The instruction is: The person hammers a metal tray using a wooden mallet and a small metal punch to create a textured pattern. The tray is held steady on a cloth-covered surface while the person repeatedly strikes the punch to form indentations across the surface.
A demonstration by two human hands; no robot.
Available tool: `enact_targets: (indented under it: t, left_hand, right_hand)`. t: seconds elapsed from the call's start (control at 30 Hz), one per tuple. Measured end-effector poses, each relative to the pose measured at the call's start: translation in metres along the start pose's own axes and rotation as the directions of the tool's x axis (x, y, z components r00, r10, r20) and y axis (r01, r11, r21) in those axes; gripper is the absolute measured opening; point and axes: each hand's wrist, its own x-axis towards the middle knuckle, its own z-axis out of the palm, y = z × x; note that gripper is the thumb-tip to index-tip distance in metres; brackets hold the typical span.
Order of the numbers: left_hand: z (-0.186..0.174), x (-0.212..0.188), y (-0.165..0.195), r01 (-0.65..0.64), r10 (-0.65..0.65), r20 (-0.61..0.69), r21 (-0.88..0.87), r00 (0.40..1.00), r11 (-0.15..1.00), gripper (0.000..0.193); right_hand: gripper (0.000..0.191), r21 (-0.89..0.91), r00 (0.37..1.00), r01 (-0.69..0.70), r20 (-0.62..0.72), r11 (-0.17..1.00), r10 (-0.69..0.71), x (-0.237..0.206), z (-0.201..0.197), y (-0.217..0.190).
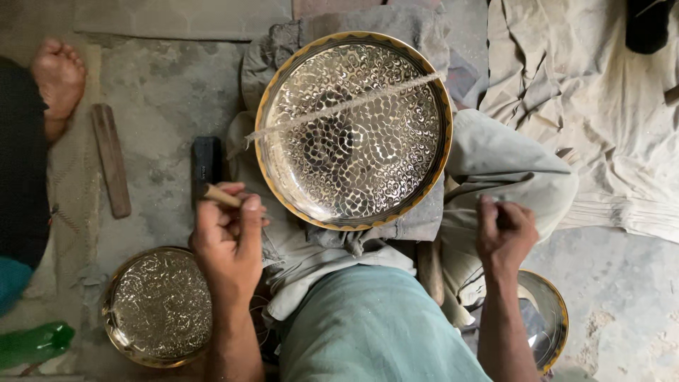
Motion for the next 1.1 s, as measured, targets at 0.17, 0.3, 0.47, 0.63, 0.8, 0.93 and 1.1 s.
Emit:
enact_targets:
  t: [0.17, 0.3, 0.47, 0.63, 0.8, 0.93, 1.1]
  left_hand:
    - [0.02, 0.014, 0.011, 0.023, -0.016, 0.08, -0.084, 0.997, 0.996, 0.022]
    - [0.04, 0.02, 0.011, 0.174, -0.158, 0.155, -0.098, 0.975, 0.98, 0.025]
    - [0.067, 0.013, 0.013, 0.22, -0.193, 0.221, -0.105, 0.956, 0.97, 0.028]
    - [0.08, 0.003, 0.009, 0.234, -0.234, 0.246, 0.03, 0.941, 0.972, 0.032]
    - [0.098, -0.005, -0.001, 0.31, -0.267, 0.217, -0.199, 0.939, 0.93, 0.022]
    - [0.115, -0.013, -0.012, 0.366, -0.34, 0.138, -0.393, 0.93, 0.844, 0.022]
    - [0.131, -0.023, -0.021, 0.33, -0.329, 0.034, -0.135, 0.944, 0.934, 0.025]
  right_hand:
    - [0.052, 0.215, 0.926, -0.327, 0.268, 0.92, 0.267, 0.013, -0.007, 0.021]
    - [0.059, -0.13, 0.732, -0.272, 0.616, 0.954, 0.292, -0.008, -0.006, 0.006]
    - [0.089, -0.381, 0.747, 0.044, 0.626, 0.923, 0.223, -0.05, 0.018, -0.024]
    - [0.089, -0.097, 0.694, -0.203, 0.688, 0.974, 0.213, -0.022, -0.001, -0.011]
    - [0.063, -0.479, 0.361, -0.543, 0.609, 0.69, 0.707, 0.025, -0.07, -0.004]
    - [0.058, 0.165, 0.853, -0.397, 0.43, 0.903, 0.296, 0.048, -0.091, -0.019]
    - [0.067, 0.464, 0.8, -0.381, 0.599, 0.799, 0.033, 0.099, -0.078, -0.042]
